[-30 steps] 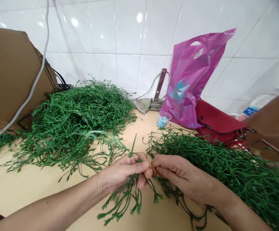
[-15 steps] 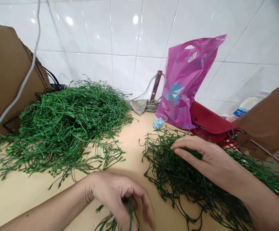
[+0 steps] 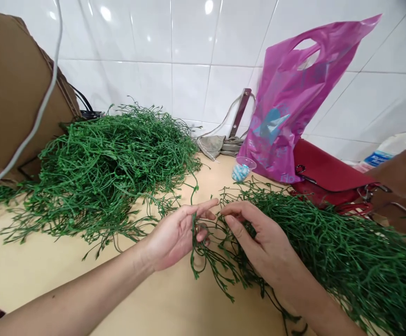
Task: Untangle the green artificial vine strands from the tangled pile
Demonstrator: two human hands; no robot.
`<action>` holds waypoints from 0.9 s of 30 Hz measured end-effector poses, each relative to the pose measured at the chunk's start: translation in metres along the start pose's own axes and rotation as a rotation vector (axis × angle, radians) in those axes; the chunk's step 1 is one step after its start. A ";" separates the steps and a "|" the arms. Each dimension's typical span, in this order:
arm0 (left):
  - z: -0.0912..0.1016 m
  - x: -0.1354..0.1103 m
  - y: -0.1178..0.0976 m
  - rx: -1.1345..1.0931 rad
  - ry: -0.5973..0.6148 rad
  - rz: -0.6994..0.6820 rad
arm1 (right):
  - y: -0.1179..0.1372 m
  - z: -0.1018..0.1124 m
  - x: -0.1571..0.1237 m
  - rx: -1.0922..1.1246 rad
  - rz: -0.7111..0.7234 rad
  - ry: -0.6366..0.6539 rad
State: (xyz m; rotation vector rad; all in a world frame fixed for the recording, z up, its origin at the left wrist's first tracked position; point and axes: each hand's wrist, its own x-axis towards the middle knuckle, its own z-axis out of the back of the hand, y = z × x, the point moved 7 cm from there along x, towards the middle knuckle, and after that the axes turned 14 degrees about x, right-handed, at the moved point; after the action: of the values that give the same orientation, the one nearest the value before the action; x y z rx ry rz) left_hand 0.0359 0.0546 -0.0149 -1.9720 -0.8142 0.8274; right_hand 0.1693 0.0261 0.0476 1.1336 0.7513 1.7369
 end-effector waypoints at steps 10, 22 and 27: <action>-0.023 -0.010 0.012 0.179 0.230 0.052 | -0.007 -0.037 -0.007 0.147 -0.203 0.111; -0.001 0.002 0.002 0.746 -0.023 -0.146 | -0.020 -0.005 0.000 0.196 -0.241 0.022; -0.004 -0.001 -0.004 0.868 0.002 -0.170 | -0.023 -0.007 -0.004 0.004 -0.162 0.141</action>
State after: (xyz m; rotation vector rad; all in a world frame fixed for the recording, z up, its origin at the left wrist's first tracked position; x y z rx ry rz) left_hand 0.0372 0.0535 -0.0092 -1.1205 -0.4814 0.8783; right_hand 0.1718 0.0315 0.0238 0.9327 0.9072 1.6906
